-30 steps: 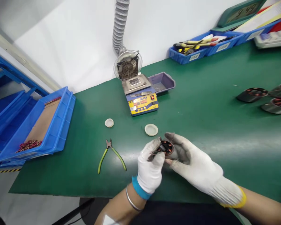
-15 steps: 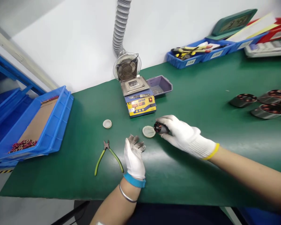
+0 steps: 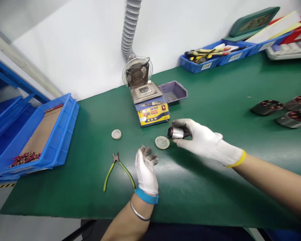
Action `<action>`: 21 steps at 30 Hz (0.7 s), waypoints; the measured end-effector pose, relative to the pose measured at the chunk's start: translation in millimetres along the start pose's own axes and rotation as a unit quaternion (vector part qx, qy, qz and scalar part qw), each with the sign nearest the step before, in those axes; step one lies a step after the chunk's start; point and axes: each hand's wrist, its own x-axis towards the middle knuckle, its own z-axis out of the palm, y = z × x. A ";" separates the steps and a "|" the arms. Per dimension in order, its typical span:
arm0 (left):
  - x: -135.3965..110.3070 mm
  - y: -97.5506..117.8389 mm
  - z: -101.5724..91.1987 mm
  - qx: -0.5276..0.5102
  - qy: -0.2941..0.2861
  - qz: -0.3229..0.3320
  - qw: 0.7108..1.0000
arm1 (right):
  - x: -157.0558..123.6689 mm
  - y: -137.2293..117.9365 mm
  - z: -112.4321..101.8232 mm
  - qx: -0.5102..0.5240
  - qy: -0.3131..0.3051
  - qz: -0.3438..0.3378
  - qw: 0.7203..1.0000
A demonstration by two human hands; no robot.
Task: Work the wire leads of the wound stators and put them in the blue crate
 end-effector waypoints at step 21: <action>3.0 -15.6 -0.2 0.106 -0.019 0.079 0.991 | 78.1 -67.3 -30.2 0.180 -0.021 0.130 0.975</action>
